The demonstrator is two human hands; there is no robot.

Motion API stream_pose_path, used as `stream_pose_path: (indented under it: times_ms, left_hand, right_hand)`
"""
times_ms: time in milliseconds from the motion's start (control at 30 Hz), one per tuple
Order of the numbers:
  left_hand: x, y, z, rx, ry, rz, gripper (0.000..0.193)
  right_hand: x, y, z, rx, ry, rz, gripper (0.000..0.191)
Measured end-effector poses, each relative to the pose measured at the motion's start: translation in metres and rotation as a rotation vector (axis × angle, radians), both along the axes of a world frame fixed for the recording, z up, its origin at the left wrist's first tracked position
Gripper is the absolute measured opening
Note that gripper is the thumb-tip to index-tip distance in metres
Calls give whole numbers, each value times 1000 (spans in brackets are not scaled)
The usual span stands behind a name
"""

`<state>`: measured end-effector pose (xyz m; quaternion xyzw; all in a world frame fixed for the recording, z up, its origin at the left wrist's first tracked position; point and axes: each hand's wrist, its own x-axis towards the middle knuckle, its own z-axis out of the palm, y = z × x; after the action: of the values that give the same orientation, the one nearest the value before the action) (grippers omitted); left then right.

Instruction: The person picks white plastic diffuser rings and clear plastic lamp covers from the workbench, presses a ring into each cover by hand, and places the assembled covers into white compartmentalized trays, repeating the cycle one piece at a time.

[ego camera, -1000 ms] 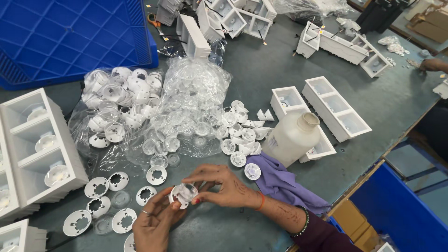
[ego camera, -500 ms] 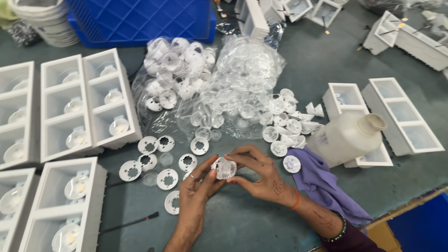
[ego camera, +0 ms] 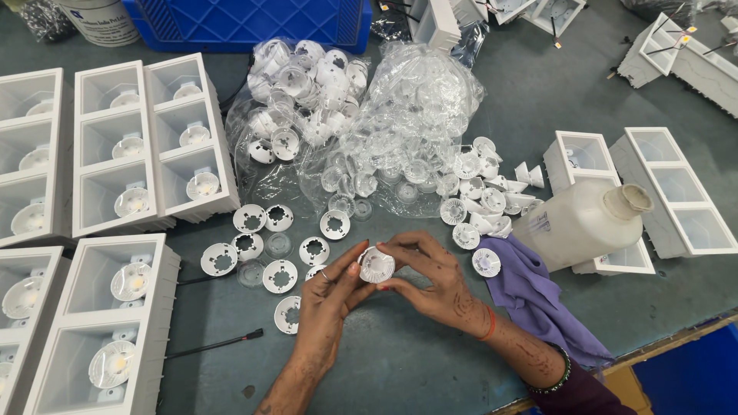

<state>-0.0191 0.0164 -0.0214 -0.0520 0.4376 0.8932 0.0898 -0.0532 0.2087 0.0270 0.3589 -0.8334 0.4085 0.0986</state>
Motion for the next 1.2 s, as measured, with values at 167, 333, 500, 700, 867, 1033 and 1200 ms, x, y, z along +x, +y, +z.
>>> stream_pose_path:
  times_ms: [167, 333, 500, 700, 867, 1033, 1200]
  left_hand:
    - [0, 0, 3, -25, -1, -10, 44]
    - [-1, 0, 4, -7, -28, -7, 44]
    - [0, 1, 3, -1, -9, -8, 44]
    - [0, 2, 3, 4, -7, -6, 44]
    - [1, 3, 4, -4, 0, -7, 45]
    - [2, 4, 4, -35, 3, -8, 44]
    - [4, 7, 3, -62, -35, -6, 44]
  right_hand:
    - [0, -2, 1, -11, 27, -8, 52]
    - [0, -3, 0, -3, 49, -40, 50]
    - [0, -4, -1, -8, 55, -43, 51]
    - [1, -5, -3, -25, 59, -52, 53]
    - [3, -5, -6, -44, 64, -77, 52]
    - [3, -5, -12, -69, 82, -86, 52]
    - [2, -4, -15, -64, 79, -95, 53]
